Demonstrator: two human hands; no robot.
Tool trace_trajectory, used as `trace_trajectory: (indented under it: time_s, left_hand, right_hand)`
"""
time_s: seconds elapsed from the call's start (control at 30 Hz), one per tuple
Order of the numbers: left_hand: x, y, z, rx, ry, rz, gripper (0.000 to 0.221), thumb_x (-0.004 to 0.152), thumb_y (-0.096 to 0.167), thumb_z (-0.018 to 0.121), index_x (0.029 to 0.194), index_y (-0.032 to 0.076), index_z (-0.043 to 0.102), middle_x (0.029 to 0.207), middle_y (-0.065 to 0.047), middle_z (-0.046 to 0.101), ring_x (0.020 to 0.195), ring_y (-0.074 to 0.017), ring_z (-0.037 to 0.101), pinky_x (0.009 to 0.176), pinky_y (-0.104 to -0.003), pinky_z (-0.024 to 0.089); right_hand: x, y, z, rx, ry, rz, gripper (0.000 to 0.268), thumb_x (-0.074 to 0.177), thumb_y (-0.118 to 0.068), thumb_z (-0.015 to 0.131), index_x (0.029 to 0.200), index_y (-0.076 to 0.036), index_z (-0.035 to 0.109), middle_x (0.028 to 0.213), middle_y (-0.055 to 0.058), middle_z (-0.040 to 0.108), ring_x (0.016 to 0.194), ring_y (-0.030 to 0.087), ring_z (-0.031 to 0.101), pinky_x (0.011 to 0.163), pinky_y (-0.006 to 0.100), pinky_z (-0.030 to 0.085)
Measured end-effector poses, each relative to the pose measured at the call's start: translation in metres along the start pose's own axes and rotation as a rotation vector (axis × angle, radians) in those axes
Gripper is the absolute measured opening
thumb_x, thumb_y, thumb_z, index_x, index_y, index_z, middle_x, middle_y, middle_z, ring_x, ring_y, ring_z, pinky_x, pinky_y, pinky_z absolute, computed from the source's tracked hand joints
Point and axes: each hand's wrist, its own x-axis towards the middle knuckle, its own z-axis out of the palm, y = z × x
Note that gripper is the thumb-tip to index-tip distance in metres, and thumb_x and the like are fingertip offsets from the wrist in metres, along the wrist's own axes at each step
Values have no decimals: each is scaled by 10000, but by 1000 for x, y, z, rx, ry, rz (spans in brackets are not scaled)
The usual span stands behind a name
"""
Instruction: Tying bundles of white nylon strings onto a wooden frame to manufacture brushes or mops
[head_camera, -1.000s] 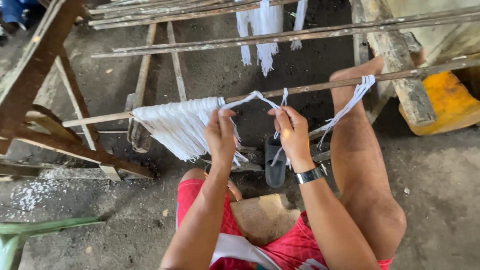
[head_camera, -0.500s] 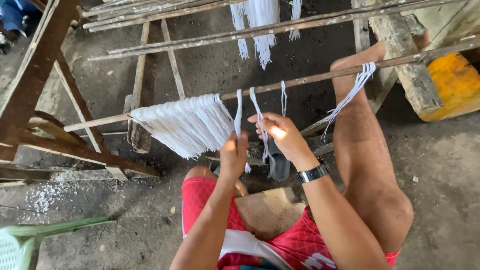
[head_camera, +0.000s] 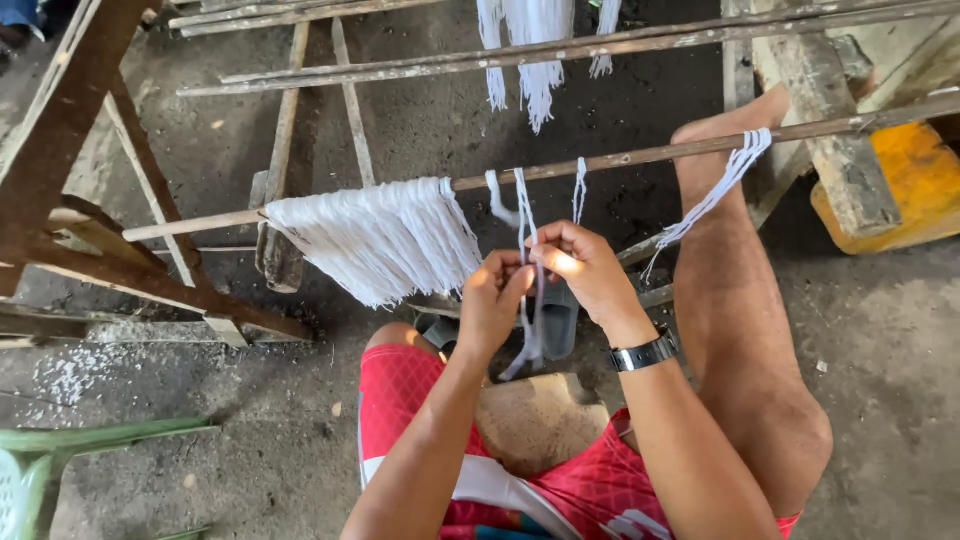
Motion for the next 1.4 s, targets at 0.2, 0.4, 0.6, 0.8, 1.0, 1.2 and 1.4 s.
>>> trace_trajectory:
  time_s: [0.2,0.4,0.6,0.8,1.0,1.2,1.4]
  left_hand:
    - [-10,-17,-1,-207,54,-142,156,861,55,445,914,-61,534,667,-142,588,510,-143,573,409,-251,509]
    - [-11,-18,-9,-114,-34,-64,58,761,51,616,811,23,608,536,-6,507,505,-28,451,439,-157,402]
    - [-9,-26,-9,-140,70,-112,158,840,154,562,815,10,621,684,-107,619,646,-128,589,644,-250,487]
    - [-12,-28,0,-92,1,-216,103,821,84,533,844,4,594,642,-129,599,558,-168,596,522,-256,502]
    - [-15,-24,-1,-223,79,-201,248,894,180,447,903,-3,614,759,-151,632,697,-173,614,637,-305,523]
    - [-7,-44,-19,260,219,10,243,901,218,442,822,118,649,541,-32,568,542,-152,546,566,-256,470]
    - [-14,-52,-17,458,-4,-17,238,883,278,443,933,147,636,784,-121,618,747,-344,600,645,-435,484]
  right_hand:
    - [-3,-10,1,-119,-75,29,68,772,-76,610,819,-42,575,619,78,565,571,120,582,501,222,503]
    - [-1,-9,1,-226,-101,30,72,769,-53,590,841,-49,582,639,64,573,570,119,586,530,232,494]
    - [2,-1,-6,-253,-113,19,76,760,-49,578,836,-45,572,653,56,545,594,112,580,541,244,481]
    - [-1,-7,0,-175,-141,24,121,767,-50,556,884,-57,586,647,32,532,577,82,532,553,228,467]
    - [-6,-16,-3,-89,-128,30,119,752,-22,522,842,-38,598,608,35,508,534,84,491,536,206,448]
    - [-2,-16,-14,-111,-189,39,51,737,-43,552,777,-40,583,594,44,513,518,90,492,506,207,440]
    - [0,-7,-20,-78,-202,60,59,739,-51,595,791,-28,579,619,53,538,556,96,525,504,200,448]
